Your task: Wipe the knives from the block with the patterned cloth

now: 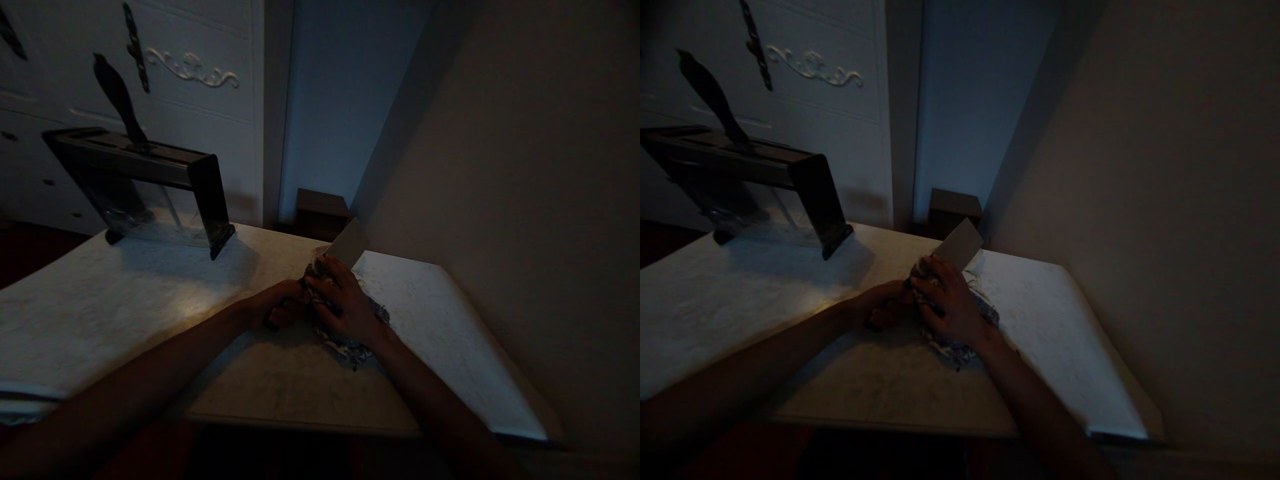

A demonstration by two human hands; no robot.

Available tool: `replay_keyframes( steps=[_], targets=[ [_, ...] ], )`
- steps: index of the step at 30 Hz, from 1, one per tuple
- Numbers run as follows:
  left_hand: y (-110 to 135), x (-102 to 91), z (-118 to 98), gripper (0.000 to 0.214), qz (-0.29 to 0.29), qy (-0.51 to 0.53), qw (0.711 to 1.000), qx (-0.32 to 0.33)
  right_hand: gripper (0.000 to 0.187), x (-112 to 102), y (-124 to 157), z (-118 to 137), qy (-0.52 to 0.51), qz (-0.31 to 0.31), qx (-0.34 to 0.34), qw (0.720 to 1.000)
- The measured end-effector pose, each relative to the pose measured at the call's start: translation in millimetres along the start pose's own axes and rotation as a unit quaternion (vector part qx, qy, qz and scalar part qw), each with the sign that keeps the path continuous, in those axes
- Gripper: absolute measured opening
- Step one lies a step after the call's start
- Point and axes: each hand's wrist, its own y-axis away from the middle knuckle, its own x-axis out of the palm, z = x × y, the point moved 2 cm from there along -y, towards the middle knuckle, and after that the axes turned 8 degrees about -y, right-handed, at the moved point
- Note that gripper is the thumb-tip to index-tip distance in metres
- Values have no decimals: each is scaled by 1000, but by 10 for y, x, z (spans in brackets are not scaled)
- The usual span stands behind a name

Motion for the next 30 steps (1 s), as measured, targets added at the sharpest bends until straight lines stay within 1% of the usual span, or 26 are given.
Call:
replay_keyframes(
  steps=[4, 9, 16, 22, 27, 30],
  targets=[
    [35, 39, -18, 29, -40, -53, 997, 35, 56, 2, -9, 18, 10, 20, 18, 1000],
    [39, 53, -17, 32, -60, -87, 993, 43, 59, 5, -10, 25, 15, 33, 34, 999],
    [35, 31, 0, 33, -61, -76, 994, 47, 48, 0, -8, 8, 1, 25, 35, 999],
    [49, 36, -15, 28, -59, -54, 996, 50, 41, -5, 2, -4, 5, 15, 46, 999],
    [57, 20, -17, 27, -53, -52, 996, 44, 31, -27, 3, 7, 10, 15, 38, 999],
    [60, 12, -17, 26, -47, -44, 997, 49, 28, -45, 5, 15, 7, 12, 36, 999]
  ],
)
